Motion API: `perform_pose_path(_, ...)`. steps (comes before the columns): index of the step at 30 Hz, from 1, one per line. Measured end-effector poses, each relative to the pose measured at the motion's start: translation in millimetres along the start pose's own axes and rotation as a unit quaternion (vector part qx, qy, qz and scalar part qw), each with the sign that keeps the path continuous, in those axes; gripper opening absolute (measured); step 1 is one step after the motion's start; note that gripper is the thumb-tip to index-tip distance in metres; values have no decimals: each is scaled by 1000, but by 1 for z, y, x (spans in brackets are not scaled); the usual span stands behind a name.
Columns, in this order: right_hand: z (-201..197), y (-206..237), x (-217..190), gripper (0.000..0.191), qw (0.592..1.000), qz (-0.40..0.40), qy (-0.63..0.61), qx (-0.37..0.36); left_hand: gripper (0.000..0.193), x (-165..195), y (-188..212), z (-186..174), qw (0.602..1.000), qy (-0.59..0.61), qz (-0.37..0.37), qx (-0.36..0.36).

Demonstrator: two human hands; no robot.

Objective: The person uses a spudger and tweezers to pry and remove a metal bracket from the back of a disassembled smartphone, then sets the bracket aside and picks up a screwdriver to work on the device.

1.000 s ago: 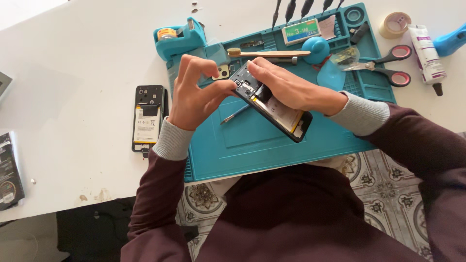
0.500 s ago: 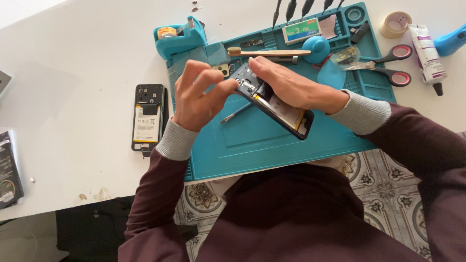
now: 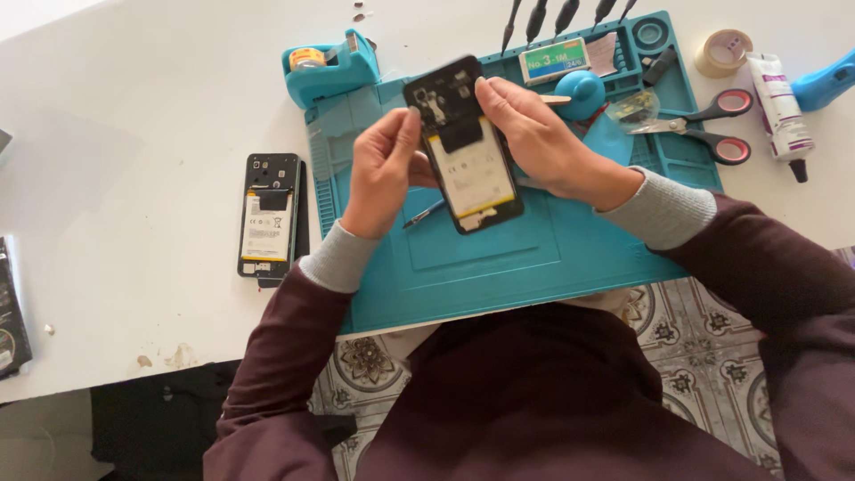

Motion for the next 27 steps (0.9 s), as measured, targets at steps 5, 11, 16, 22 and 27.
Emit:
perform_pose_path(5,1,-3,1,38,1000,-16,21,-5,31,1,-1,-7,999,23,-4,40)
perform_pose_path(11,2,3,-1,38,992,-73,100,20,30,-6,-1,-5,999,22,-4,29)
perform_pose_path(16,1,1,-2,38,997,-68,39,24,32,-7,-1,-5,999,35,-19,12)
perform_pose_path(22,-4,-1,3,36,996,-54,-25,68,49,42,13,7,969,-156,144,126)
perform_pose_path(27,-10,-6,4,37,995,-51,-31,75,59,129,74,35,937,-226,260,52)
Point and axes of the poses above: each hand's wrist, its own y-axis away from the middle knuckle, its own z-axis out of the palm, x = y × z, the point moved 5 cm from there along -y, towards the middle knuckle, and after that the axes turned 14 degrees about -y, right-handed, at the moved point
